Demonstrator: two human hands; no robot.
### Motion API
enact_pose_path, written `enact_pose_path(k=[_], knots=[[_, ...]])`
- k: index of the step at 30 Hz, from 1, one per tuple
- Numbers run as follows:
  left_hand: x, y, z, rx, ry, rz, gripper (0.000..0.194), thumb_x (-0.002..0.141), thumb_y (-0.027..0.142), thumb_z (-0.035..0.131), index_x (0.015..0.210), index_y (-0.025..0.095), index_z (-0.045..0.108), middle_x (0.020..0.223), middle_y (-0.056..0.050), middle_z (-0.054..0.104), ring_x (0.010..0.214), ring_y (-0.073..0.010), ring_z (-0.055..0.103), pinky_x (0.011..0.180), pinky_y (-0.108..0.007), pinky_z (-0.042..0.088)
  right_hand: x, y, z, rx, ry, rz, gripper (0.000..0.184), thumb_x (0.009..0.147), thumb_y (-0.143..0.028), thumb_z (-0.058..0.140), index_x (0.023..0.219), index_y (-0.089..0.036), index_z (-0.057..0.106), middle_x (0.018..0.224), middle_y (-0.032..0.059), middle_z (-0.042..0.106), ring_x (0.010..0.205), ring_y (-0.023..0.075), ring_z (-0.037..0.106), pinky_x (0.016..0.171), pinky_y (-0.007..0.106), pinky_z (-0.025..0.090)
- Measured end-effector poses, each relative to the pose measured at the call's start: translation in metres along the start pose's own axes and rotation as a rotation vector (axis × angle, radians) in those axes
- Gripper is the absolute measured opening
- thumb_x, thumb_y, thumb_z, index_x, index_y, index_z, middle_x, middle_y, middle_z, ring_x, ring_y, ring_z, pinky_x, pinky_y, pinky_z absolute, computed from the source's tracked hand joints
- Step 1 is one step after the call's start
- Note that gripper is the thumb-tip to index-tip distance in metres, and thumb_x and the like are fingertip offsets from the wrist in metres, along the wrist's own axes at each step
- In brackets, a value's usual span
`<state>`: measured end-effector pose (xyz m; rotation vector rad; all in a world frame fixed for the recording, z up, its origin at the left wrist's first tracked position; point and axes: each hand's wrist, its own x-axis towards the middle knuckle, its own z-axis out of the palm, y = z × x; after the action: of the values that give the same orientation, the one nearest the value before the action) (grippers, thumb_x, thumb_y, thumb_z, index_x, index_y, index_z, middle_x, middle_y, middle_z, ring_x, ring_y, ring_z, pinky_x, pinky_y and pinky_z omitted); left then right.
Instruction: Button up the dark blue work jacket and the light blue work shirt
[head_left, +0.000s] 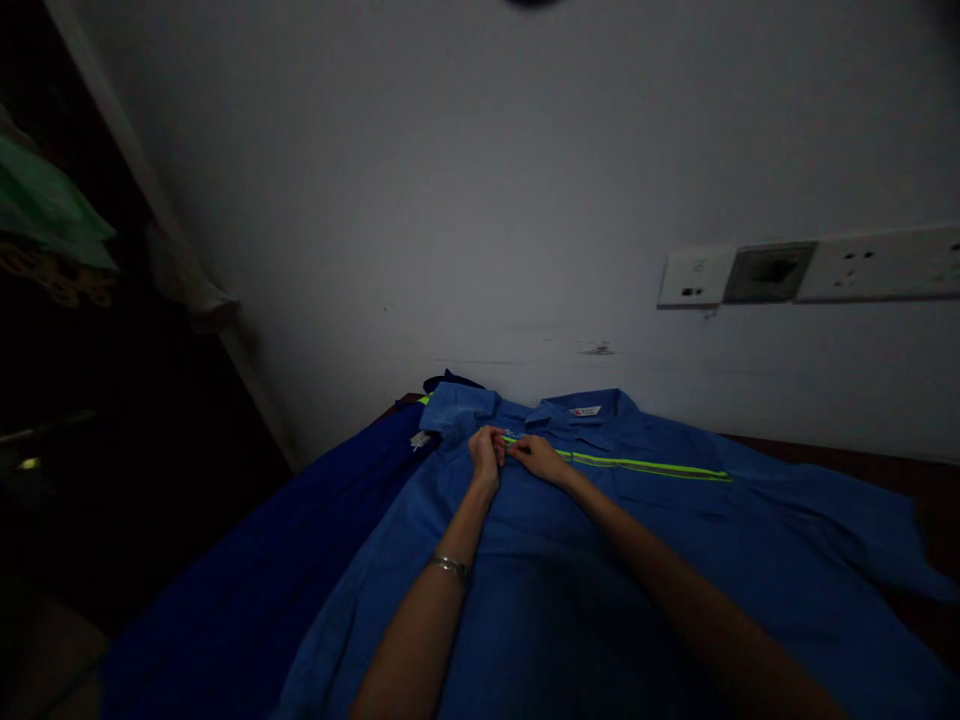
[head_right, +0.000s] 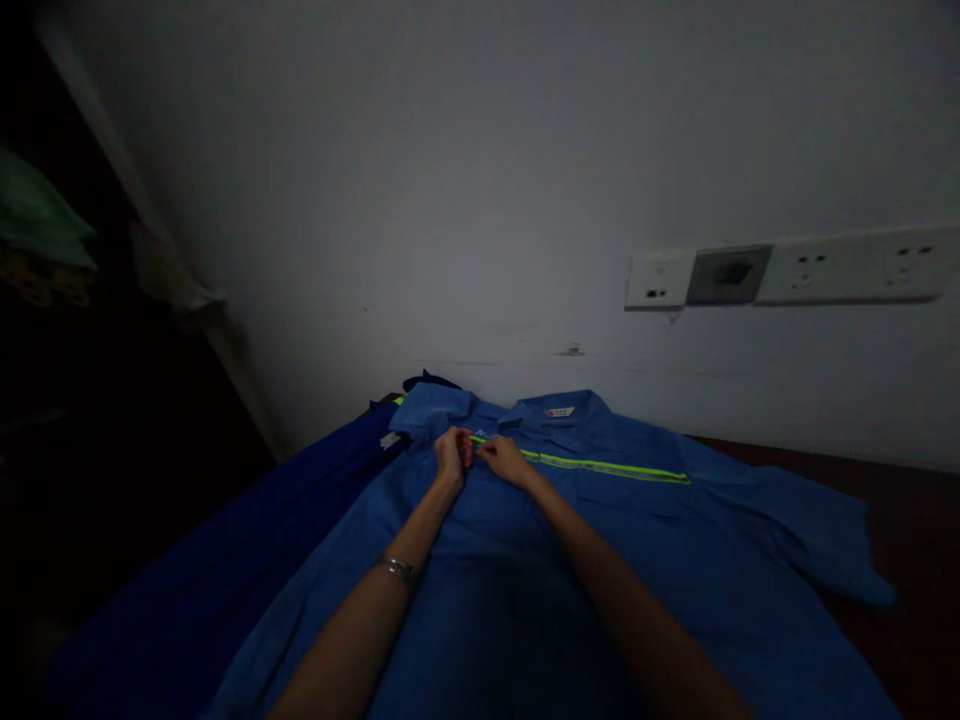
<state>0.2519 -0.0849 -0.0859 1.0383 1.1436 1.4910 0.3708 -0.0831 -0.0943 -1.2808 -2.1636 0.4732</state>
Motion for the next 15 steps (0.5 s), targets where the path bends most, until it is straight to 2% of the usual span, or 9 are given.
enact_pose_path(k=[4,9,15], knots=[[0.002,-0.003,-0.008,0.270,-0.018,0.006,0.022,0.070,0.023,0.040,0.053,0.014,0.051,0.039,0.004,0.041,0.033,-0.0058,0.035,0.037,-0.016,0.026,0.003,0.008,0.002,0.054,-0.024,0.012,0.029,0.078,-0.026,0.044,0.072,-0.011,0.068,0.068,0.0035,0.065,0.063,0.0142,0.054,0.059,0.021,0.037],[-0.003,-0.001,-0.017,0.517,-0.059,-0.048,0.026,0.070,0.023,0.046,0.047,0.014,0.052,0.036,0.002,0.042,0.035,-0.0068,0.038,0.037,-0.017,0.025,0.002,0.012,0.002,0.116,-0.043,-0.019,0.028,0.077,-0.027,0.045,0.070,-0.013,0.068,0.067,0.0027,0.065,0.065,0.0157,0.054,0.064,0.023,0.039],[-0.009,0.014,-0.034,0.613,-0.235,-0.270,0.019,0.069,0.022,0.048,0.057,0.012,0.058,0.034,0.003,0.044,0.027,-0.0051,0.030,0.032,-0.017,0.020,0.001,0.009,-0.002,0.134,-0.090,-0.009,0.027,0.076,-0.027,0.046,0.080,-0.012,0.069,0.081,0.0057,0.068,0.075,0.0187,0.058,0.071,0.027,0.041]])
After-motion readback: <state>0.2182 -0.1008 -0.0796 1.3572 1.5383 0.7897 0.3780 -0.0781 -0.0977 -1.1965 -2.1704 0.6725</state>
